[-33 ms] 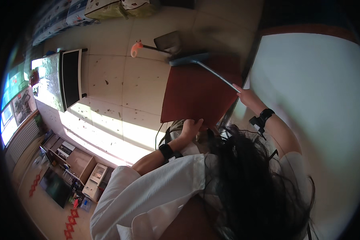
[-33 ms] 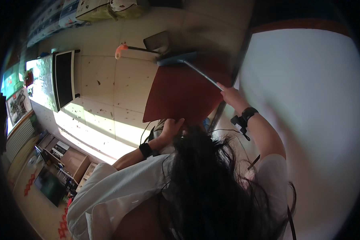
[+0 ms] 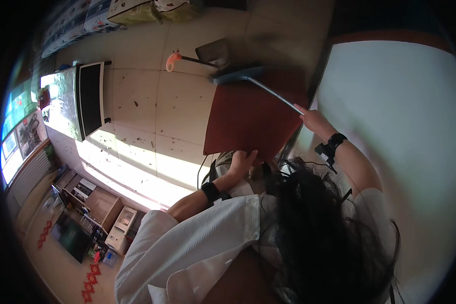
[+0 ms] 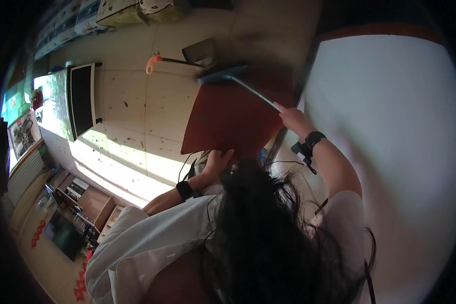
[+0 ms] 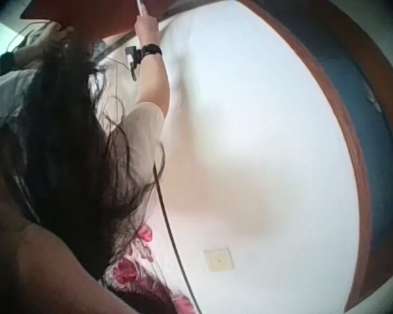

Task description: Sweeping the floor with a broom and a dustpan.

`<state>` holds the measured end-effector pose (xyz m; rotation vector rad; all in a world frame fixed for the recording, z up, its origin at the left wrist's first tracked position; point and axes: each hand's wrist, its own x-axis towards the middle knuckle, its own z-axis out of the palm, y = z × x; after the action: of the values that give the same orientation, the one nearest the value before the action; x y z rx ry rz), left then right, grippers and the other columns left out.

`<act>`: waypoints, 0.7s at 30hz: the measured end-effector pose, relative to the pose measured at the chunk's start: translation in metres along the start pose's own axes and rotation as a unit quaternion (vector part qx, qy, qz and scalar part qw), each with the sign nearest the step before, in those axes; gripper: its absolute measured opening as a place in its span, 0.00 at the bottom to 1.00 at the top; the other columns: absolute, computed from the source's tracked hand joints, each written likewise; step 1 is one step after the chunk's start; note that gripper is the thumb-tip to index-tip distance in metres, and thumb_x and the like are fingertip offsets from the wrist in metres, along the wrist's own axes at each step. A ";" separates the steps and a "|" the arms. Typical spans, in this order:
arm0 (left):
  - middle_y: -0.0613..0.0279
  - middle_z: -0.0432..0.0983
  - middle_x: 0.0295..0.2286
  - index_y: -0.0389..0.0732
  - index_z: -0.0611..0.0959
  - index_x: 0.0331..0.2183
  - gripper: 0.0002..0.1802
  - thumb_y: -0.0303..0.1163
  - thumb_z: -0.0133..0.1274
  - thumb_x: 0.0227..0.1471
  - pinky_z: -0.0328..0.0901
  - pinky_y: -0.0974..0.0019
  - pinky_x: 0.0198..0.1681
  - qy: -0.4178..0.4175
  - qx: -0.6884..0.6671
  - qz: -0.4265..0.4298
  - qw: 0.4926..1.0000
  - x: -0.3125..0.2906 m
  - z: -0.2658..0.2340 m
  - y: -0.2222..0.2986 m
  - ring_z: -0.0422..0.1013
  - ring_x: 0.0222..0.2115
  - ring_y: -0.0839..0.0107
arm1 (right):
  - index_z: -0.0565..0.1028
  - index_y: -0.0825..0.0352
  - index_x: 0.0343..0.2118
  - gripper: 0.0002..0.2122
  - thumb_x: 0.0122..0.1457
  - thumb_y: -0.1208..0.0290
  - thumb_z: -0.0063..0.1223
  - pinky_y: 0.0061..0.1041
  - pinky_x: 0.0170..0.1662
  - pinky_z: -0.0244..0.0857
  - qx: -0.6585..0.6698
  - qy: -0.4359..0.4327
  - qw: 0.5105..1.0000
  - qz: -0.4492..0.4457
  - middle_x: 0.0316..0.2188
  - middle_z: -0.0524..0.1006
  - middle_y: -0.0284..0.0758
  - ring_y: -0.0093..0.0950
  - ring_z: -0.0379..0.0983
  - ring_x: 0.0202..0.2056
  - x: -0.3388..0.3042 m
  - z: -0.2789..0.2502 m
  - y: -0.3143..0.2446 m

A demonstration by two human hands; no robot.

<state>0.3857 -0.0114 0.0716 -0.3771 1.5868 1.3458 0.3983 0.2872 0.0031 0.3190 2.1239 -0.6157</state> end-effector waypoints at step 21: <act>0.51 0.73 0.27 0.24 0.72 0.30 0.11 0.26 0.43 0.50 0.71 0.69 0.30 -0.050 -0.091 -0.014 0.995 0.030 -0.030 -0.006 0.74 0.26 0.64 | 0.57 0.52 0.54 0.20 0.56 0.69 0.37 0.39 0.37 0.62 0.216 0.120 0.955 0.163 0.34 0.71 0.53 0.44 0.69 0.37 -0.071 0.130 0.066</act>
<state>0.3619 -0.0295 0.0404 -0.4335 1.3770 1.4696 0.5582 0.2731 -0.0238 1.0106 2.0801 -0.8746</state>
